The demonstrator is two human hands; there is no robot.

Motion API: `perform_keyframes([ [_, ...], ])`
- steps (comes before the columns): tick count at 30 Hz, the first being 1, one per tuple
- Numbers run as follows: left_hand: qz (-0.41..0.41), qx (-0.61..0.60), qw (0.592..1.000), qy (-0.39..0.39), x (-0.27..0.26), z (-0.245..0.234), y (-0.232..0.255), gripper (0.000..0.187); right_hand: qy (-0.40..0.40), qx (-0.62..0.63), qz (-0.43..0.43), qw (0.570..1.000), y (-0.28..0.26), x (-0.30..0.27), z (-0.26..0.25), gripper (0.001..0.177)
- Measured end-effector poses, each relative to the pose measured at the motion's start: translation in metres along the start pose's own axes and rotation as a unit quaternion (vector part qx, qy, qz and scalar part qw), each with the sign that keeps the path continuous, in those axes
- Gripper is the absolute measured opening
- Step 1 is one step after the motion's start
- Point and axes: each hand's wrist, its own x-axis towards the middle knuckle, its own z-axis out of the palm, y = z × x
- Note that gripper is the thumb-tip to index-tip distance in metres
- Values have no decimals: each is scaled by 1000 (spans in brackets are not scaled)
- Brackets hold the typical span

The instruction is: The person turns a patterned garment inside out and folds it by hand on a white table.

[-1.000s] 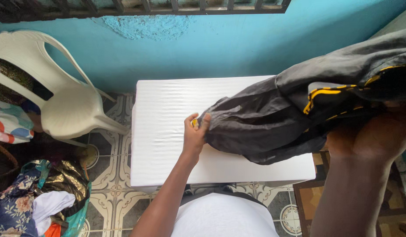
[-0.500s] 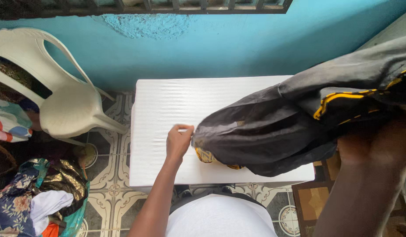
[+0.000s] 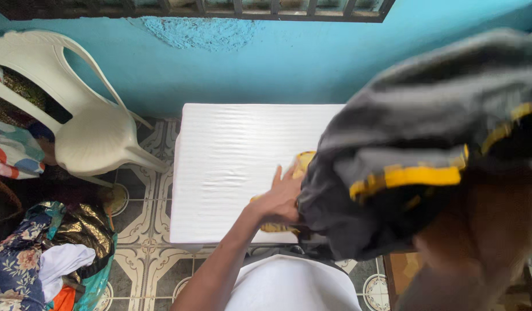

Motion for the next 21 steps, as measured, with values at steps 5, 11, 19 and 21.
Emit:
perform_keyframes([
  [5,-35,-338,939,-46,-25,23,-28,69,-21,-186,-90,978,-9,103,-31,24],
  [11,-264,-545,795,21,-29,38,-99,75,79,-587,-37,805,26,230,-158,86],
  [19,-470,-228,819,238,-105,119,-176,83,175,-805,138,550,137,70,-434,102],
  [21,-494,-231,808,223,-121,131,-181,76,227,-838,151,474,146,19,-440,96],
])
